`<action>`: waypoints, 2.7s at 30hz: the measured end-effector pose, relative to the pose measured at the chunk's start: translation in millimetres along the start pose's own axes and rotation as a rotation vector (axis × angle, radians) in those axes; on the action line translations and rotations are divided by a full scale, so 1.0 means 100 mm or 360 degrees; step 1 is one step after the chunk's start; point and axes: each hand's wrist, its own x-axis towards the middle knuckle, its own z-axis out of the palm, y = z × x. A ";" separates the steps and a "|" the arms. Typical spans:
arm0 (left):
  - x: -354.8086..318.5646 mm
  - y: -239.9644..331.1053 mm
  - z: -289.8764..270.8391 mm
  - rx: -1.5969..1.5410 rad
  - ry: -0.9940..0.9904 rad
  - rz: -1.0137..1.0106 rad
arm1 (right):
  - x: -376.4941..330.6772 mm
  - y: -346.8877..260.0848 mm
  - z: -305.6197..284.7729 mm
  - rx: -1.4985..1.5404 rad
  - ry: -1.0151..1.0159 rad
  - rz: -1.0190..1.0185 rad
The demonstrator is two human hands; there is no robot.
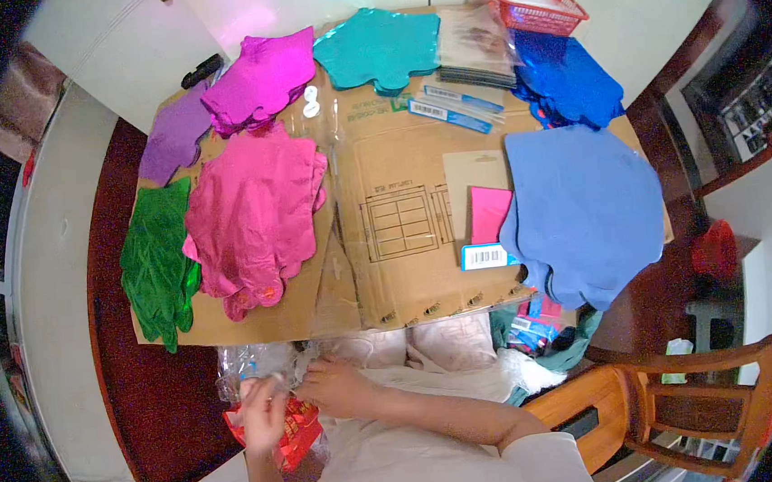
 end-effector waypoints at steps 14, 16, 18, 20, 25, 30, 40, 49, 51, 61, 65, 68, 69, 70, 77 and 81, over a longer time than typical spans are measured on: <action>-0.05 0.07 0.03 -0.2640 -0.0066 -0.0566 | -0.11 0.34 0.17 0.1254 -0.0215 0.0443; -0.05 0.11 0.01 -0.2673 -0.0047 -0.0533 | -0.11 0.34 0.20 0.1155 -0.0142 0.0344; -0.07 0.20 -0.02 -0.2684 0.0083 -0.0526 | -0.09 0.30 0.19 0.1012 -0.0046 0.0215; -0.06 0.28 -0.05 -0.2678 0.0162 -0.0518 | -0.06 0.22 0.13 0.0825 0.0071 0.0055; -0.07 0.37 -0.27 -0.2693 0.0339 -0.0418 | -0.01 0.18 0.11 0.0821 -0.0022 0.0100; -0.13 0.69 -0.96 -0.2959 0.0633 0.0051 | -0.05 0.50 0.48 0.0313 -0.0263 0.0349; -0.76 0.96 -3.10 -0.2247 0.0512 0.1323 | -0.03 0.53 0.48 0.0167 -0.0121 0.0218; -0.44 1.29 -2.49 -0.1700 0.0979 0.1159 | -0.26 -0.26 -0.83 0.0956 0.0236 0.0048; -0.44 1.29 -2.45 -0.1588 0.1057 0.1164 | -0.49 -0.26 -1.26 0.1314 -0.0362 0.0239; 0.01 1.61 -1.00 0.0233 -0.0037 0.0812 | -0.16 -0.69 -1.25 0.0736 0.0023 0.0017; 0.31 1.54 -0.64 0.0298 -0.0632 0.0808 | -0.04 -0.70 -0.77 0.1307 -0.0253 0.0055; 0.35 1.36 -0.48 0.0359 -0.0202 0.0638 | -0.17 -0.62 -0.79 0.1575 -0.0248 0.0398; 0.34 1.21 -0.40 0.0169 -0.0271 0.0529 | -0.26 -0.58 -0.83 0.1597 -0.0117 0.0533; 0.29 1.03 -0.33 -0.0025 -0.0336 0.0409 | -0.30 -0.51 -0.86 0.1672 0.0044 0.0609; 0.01 0.63 0.34 -0.2300 -0.0211 -0.0452 | -0.44 -0.29 -0.49 0.1131 0.0274 0.0804; 0.19 0.69 0.32 -0.0353 -0.0033 0.0198 | -0.56 -0.44 -0.61 0.0992 0.0141 0.0435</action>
